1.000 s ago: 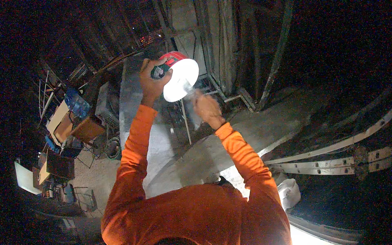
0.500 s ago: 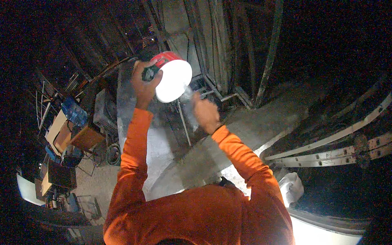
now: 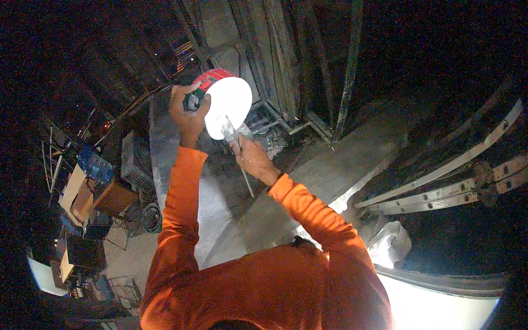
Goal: The person opens a red paint bucket and uses a metal scraper to mix the white paint inside. They scrape the sides and bottom of the bucket repeatedly to blend the contents. The person then carries the bucket and scraper into a darker area and continues mixing.
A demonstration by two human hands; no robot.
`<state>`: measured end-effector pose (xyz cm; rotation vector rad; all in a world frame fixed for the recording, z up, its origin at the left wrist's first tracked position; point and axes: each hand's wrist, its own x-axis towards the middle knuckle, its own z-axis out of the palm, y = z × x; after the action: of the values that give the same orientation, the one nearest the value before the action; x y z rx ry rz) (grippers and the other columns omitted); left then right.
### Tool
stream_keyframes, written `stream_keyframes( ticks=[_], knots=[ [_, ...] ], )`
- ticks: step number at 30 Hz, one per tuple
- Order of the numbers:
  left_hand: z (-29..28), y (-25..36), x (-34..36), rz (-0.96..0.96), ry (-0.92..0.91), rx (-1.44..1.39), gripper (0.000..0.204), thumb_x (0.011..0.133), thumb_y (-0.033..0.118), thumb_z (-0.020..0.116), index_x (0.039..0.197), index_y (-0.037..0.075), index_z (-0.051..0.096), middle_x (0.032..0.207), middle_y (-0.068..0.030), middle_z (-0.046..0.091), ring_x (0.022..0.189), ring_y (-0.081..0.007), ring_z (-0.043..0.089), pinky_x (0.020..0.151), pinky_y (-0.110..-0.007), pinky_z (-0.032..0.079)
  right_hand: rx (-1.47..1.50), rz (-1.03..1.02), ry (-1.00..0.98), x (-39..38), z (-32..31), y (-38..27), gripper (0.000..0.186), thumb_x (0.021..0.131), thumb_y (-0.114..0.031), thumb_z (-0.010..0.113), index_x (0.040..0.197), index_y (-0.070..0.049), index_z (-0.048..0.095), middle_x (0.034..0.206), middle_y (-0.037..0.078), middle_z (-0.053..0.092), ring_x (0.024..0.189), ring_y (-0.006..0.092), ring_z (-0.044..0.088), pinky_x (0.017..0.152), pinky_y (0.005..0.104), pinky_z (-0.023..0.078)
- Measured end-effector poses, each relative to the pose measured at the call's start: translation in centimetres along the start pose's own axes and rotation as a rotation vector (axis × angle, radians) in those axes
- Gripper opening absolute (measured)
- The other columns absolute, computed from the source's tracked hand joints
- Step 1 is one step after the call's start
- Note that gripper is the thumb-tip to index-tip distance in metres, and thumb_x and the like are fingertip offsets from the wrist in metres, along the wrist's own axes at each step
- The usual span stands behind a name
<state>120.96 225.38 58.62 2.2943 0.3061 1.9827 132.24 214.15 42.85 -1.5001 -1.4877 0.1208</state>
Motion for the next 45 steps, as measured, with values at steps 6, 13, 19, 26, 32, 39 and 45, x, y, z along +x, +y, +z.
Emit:
stream_keyframes(
  ticks=[6,13,19,26,32,39,45],
  knots=[
    [-1.3,-1.5,-1.4,0.034,-0.069,-0.005,0.036,0.064,0.009,0.083,0.098,0.005,0.071,0.085,-0.0087,0.058,0.080,-0.0255,0.057,0.075,-0.037,0.046,-0.527,0.191,-0.157,3.1,-5.7,0.3,0.031,0.105,-0.030,0.046,0.126,-0.008,0.053,0.083,0.023,0.071,0.079,0.0441,0.071,0.065,0.0579,0.056],
    [-2.8,-1.8,-1.1,0.007,-0.060,0.037,0.034,0.067,0.008,0.083,0.099,0.004,0.073,0.088,-0.0088,0.061,0.081,-0.0234,0.059,0.076,-0.035,0.048,-0.358,0.160,-0.101,1.6,-3.7,2.9,0.031,0.102,-0.031,0.055,0.123,-0.008,0.059,0.086,0.026,0.069,0.076,0.0501,0.066,0.070,0.0570,0.055],
    [-2.7,-3.2,-1.4,0.087,-0.064,0.160,0.035,0.067,0.009,0.083,0.100,0.005,0.074,0.089,-0.0091,0.063,0.082,-0.0242,0.060,0.076,-0.036,0.048,-0.005,-0.247,0.017,-0.6,1.1,-0.2,0.028,0.099,-0.021,0.054,0.124,-0.010,0.054,0.080,0.025,0.069,0.080,0.0503,0.067,0.068,0.0604,0.053],
    [-2.5,-1.0,-0.6,-0.002,-0.108,0.064,0.035,0.066,0.012,0.084,0.099,0.005,0.074,0.090,-0.0101,0.065,0.084,-0.0251,0.061,0.077,-0.036,0.049,-0.376,0.116,-0.303,-0.2,-1.8,-0.6,0.021,0.100,-0.025,0.054,0.109,-0.007,0.053,0.083,0.026,0.069,0.080,0.0490,0.067,0.070,0.0605,0.053],
    [-3.2,-2.4,-1.4,-0.052,-0.119,0.020,0.034,0.066,0.011,0.084,0.098,0.005,0.074,0.089,-0.0104,0.063,0.084,-0.0257,0.061,0.077,-0.036,0.049,-0.318,0.120,-0.213,1.3,-3.8,-0.4,0.029,0.100,-0.023,0.055,0.124,-0.008,0.055,0.082,0.026,0.068,0.080,0.0481,0.067,0.069,0.0579,0.051],
    [-3.4,-1.8,-0.9,-0.048,-0.121,0.040,0.032,0.068,0.008,0.083,0.098,0.004,0.073,0.091,-0.0120,0.064,0.084,-0.0255,0.063,0.078,-0.037,0.050,-0.498,0.201,-0.275,1.5,-4.5,-1.0,0.027,0.104,-0.024,0.047,0.123,-0.007,0.054,0.084,0.026,0.068,0.082,0.0437,0.070,0.071,0.0567,0.056],
    [-3.9,-2.2,-0.9,-0.004,-0.047,0.057,0.034,0.067,0.009,0.083,0.099,0.005,0.074,0.091,-0.0106,0.066,0.083,-0.0256,0.062,0.078,-0.037,0.050,-0.281,0.244,-0.170,2.0,-2.3,1.5,0.027,0.103,-0.026,0.051,0.119,-0.005,0.056,0.088,0.028,0.068,0.078,0.0483,0.067,0.065,0.0599,0.054]
  ],
)
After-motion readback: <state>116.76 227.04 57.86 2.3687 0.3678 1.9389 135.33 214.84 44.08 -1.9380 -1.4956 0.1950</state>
